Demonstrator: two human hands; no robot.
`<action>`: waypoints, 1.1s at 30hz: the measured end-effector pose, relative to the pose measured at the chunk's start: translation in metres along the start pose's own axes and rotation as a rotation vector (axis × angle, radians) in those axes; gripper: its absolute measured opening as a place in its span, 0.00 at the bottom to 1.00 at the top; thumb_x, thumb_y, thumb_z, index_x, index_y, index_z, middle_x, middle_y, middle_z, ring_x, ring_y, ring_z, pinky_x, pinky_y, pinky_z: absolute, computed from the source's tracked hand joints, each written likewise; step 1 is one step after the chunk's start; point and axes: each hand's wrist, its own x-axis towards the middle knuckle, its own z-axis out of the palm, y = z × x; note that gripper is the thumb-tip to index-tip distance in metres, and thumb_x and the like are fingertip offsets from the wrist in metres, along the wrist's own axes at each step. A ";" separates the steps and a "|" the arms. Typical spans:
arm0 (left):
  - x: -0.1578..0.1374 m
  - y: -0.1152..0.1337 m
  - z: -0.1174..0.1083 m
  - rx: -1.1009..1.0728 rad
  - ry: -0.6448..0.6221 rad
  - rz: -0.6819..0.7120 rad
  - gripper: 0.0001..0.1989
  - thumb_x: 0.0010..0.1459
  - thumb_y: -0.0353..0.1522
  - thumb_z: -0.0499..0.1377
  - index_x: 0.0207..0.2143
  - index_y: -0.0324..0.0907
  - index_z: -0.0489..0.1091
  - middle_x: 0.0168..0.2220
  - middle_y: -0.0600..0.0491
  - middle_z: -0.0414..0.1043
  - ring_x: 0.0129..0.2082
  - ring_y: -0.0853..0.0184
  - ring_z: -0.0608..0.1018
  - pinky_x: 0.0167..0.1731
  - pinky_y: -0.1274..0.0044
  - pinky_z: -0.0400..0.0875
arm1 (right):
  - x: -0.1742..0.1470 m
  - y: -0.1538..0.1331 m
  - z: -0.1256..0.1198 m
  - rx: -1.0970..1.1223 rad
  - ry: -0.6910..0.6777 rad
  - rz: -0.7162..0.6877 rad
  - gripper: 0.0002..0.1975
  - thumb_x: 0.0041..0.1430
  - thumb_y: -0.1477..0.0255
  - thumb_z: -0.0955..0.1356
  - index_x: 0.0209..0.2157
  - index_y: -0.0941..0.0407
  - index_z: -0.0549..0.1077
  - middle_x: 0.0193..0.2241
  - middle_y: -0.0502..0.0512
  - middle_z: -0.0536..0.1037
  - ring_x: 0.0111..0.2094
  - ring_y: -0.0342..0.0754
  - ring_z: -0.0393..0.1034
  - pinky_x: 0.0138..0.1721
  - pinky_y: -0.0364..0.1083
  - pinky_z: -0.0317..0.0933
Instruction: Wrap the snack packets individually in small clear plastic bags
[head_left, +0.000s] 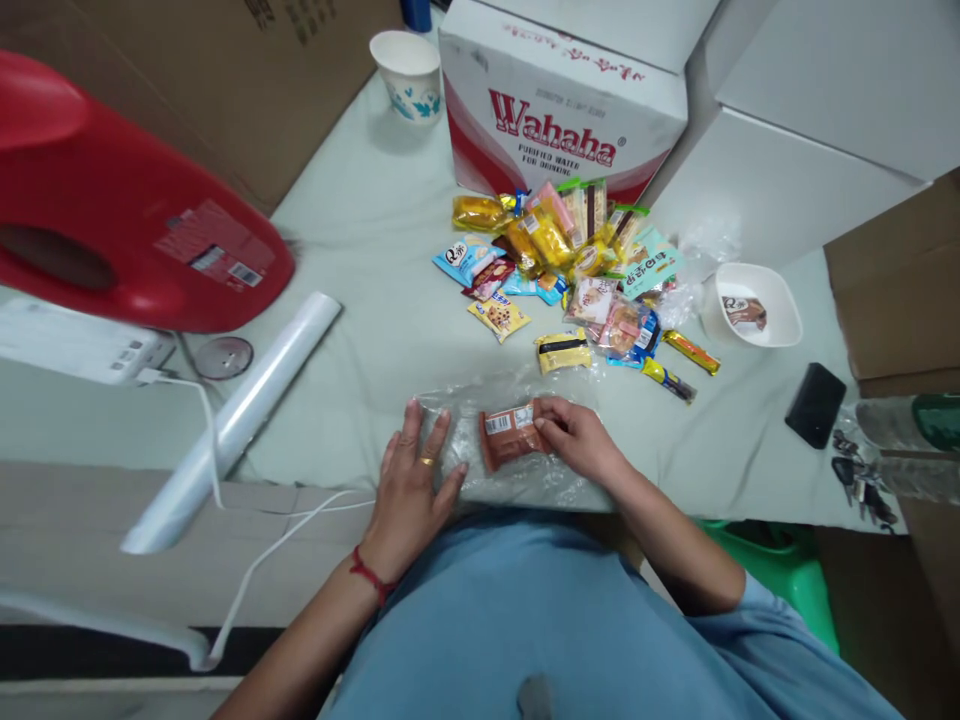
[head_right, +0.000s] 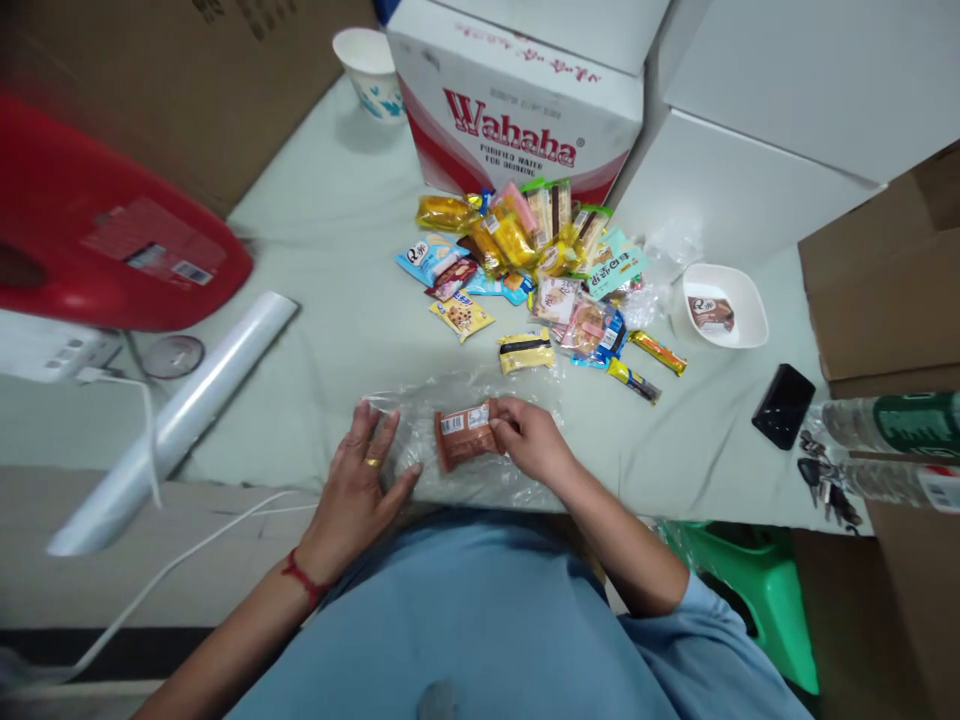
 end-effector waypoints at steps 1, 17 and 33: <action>0.001 0.000 -0.001 -0.008 0.000 0.000 0.42 0.70 0.38 0.57 0.77 0.56 0.37 0.79 0.40 0.33 0.76 0.47 0.55 0.68 0.52 0.59 | -0.002 -0.003 -0.001 -0.151 0.079 -0.090 0.14 0.68 0.64 0.66 0.47 0.57 0.77 0.44 0.59 0.81 0.41 0.50 0.76 0.42 0.48 0.68; 0.020 0.003 -0.018 0.206 -0.253 -0.088 0.43 0.60 0.47 0.65 0.74 0.54 0.54 0.79 0.41 0.34 0.77 0.39 0.48 0.68 0.45 0.47 | 0.016 -0.022 -0.026 -0.769 0.061 -0.124 0.28 0.64 0.70 0.70 0.65 0.54 0.70 0.57 0.63 0.77 0.53 0.57 0.75 0.51 0.51 0.69; 0.010 -0.005 -0.006 0.153 -0.162 -0.025 0.61 0.50 0.50 0.72 0.77 0.45 0.43 0.78 0.32 0.31 0.77 0.36 0.44 0.69 0.40 0.39 | 0.061 -0.062 -0.026 -0.609 -0.344 -0.255 0.13 0.57 0.74 0.72 0.46 0.57 0.79 0.35 0.52 0.80 0.35 0.49 0.71 0.37 0.44 0.59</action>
